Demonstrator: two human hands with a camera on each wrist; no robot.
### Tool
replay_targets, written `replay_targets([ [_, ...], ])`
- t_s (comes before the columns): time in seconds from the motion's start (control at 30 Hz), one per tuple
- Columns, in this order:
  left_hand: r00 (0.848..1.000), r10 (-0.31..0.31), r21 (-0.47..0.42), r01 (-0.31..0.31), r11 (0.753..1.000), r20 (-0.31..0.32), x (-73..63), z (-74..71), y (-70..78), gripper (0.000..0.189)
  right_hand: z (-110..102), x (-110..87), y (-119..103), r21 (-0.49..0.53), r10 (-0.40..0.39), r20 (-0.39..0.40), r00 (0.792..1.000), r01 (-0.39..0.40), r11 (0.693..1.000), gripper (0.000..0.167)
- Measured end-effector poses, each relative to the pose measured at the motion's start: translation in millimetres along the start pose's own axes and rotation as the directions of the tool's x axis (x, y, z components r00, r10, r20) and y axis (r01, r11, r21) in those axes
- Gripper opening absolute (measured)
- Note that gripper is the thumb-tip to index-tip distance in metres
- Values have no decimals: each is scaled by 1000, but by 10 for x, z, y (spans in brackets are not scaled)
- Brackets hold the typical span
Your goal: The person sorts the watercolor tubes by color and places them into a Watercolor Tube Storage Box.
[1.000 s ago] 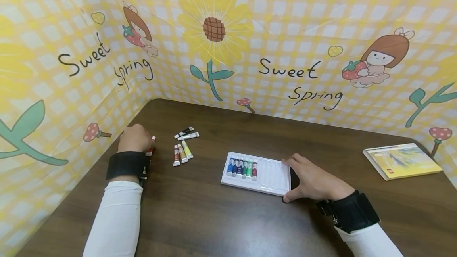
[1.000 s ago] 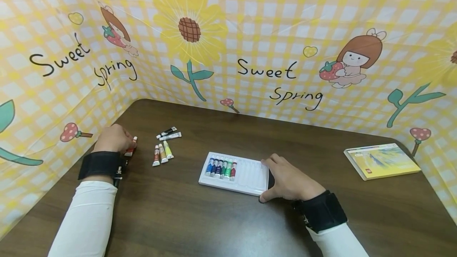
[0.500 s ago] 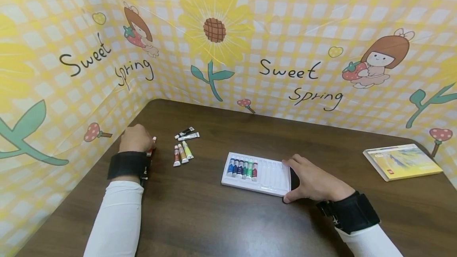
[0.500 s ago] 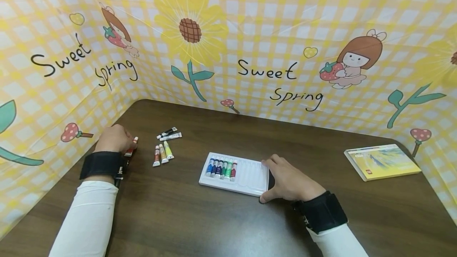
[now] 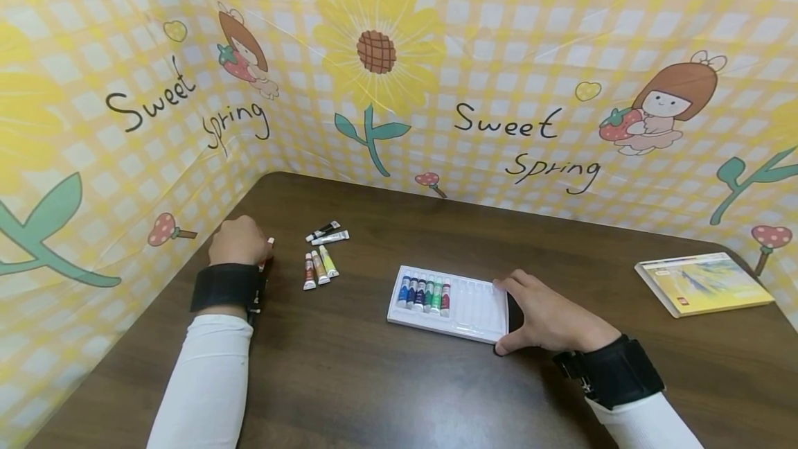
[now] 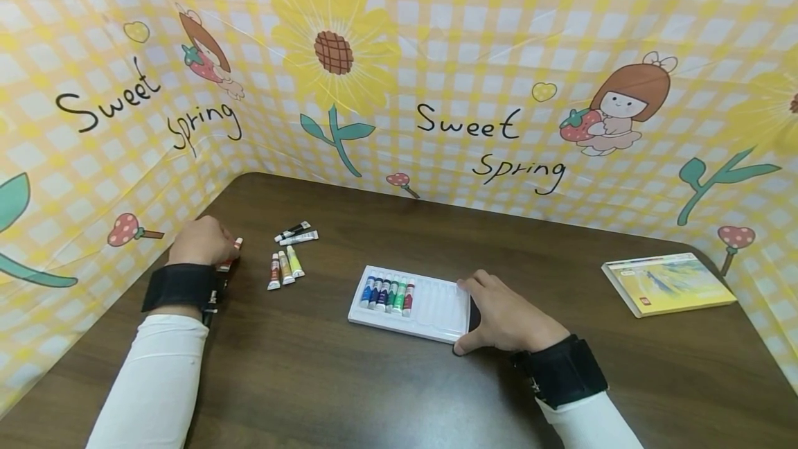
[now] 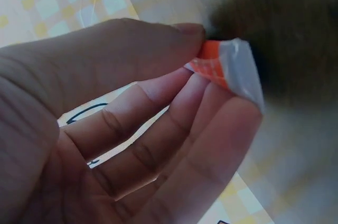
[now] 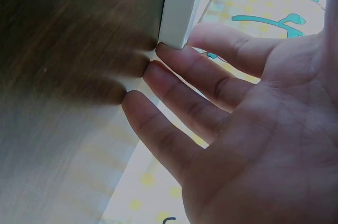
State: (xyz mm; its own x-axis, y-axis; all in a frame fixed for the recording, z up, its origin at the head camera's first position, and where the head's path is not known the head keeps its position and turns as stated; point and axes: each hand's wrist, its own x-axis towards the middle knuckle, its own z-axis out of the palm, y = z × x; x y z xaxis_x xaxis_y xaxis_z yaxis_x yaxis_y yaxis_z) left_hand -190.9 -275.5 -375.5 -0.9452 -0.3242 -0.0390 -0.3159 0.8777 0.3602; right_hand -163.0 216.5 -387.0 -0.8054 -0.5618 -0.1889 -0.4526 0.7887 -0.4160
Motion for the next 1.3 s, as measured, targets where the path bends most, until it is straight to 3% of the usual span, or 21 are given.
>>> replay_targets([
  [0.33,1000,-22,5,22,1000,21,47,15,-16,28,-5,-3,-2,7,5,7,1000,-6,1000,104],
  [1.3,1000,-15,-28,14,1000,-20,33,16,6,26,-3,-5,-11,-2,-5,-5,1000,5,1000,104],
])
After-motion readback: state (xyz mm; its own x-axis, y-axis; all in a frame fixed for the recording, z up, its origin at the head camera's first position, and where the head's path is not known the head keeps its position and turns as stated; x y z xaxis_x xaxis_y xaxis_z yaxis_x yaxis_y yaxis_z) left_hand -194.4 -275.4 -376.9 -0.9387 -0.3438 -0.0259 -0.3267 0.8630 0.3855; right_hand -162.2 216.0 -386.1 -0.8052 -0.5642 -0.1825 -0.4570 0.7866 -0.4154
